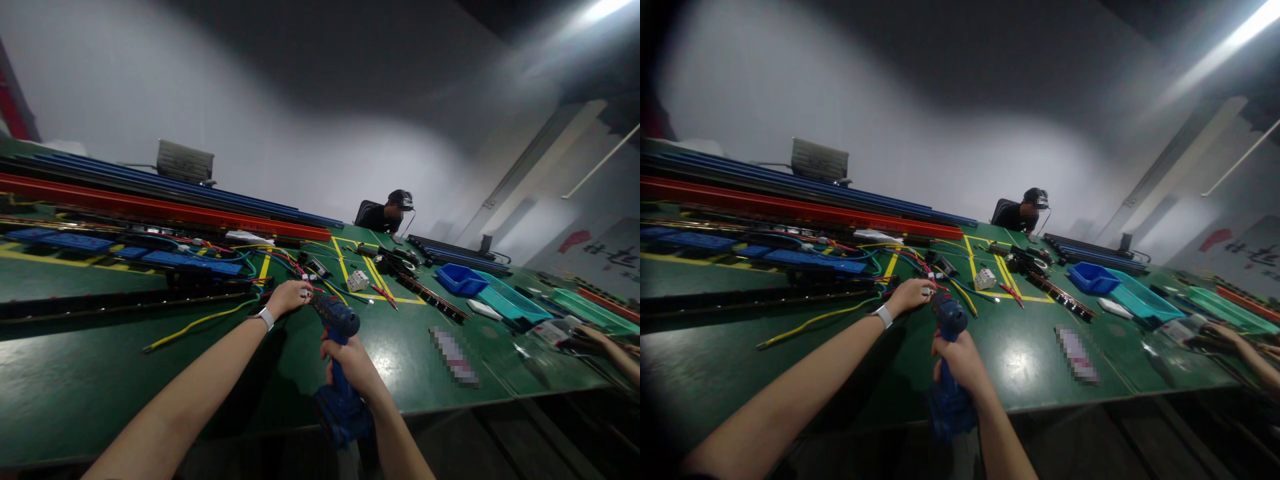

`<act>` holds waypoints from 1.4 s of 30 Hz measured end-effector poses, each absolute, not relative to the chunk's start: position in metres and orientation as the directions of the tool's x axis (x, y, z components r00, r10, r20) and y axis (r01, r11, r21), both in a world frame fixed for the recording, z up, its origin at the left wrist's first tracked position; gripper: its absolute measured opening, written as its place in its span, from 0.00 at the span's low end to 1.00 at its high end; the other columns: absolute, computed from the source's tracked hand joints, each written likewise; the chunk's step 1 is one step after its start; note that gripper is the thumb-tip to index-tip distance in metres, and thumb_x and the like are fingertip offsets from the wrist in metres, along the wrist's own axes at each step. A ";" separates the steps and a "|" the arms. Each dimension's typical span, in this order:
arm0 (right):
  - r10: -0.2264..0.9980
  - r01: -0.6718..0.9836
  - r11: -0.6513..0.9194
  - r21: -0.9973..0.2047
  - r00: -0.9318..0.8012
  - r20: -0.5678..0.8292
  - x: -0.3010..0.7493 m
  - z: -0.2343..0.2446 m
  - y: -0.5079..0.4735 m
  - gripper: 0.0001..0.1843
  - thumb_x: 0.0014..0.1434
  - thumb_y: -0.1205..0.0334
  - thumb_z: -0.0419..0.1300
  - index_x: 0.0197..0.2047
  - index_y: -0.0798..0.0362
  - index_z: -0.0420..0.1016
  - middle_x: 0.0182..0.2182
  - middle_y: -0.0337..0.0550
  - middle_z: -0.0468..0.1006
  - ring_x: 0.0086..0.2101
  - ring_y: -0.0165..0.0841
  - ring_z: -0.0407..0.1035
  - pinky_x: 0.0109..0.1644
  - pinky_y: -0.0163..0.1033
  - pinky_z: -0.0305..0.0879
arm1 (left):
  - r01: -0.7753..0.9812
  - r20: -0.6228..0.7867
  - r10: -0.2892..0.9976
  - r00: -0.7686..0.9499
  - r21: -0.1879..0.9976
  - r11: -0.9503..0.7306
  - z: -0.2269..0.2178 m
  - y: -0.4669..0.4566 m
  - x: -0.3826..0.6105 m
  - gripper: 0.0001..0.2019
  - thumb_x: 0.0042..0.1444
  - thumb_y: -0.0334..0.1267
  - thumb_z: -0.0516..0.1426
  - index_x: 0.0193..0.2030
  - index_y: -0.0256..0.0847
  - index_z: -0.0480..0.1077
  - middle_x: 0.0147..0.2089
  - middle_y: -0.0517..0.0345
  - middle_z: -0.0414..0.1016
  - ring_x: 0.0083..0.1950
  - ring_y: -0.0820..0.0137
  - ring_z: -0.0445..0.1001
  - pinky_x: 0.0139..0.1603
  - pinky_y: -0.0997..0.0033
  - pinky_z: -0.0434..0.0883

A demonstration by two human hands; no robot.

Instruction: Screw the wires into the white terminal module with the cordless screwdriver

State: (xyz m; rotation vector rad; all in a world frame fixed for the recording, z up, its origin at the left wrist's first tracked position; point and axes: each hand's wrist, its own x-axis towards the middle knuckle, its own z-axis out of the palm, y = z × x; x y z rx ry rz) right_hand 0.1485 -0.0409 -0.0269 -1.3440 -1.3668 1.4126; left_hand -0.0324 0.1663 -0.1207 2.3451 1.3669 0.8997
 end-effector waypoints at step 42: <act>0.961 0.137 -0.210 -0.968 -0.156 -0.230 0.147 -0.028 -0.037 0.10 0.49 0.56 0.59 0.33 0.52 0.66 0.22 0.31 0.69 0.14 0.26 0.64 0.18 0.33 0.55 | 0.700 0.377 0.846 0.378 0.481 -0.527 -0.118 0.158 -0.033 0.16 0.53 0.45 0.60 0.48 0.51 0.80 0.45 0.57 0.83 0.46 0.63 0.79 0.45 0.70 0.71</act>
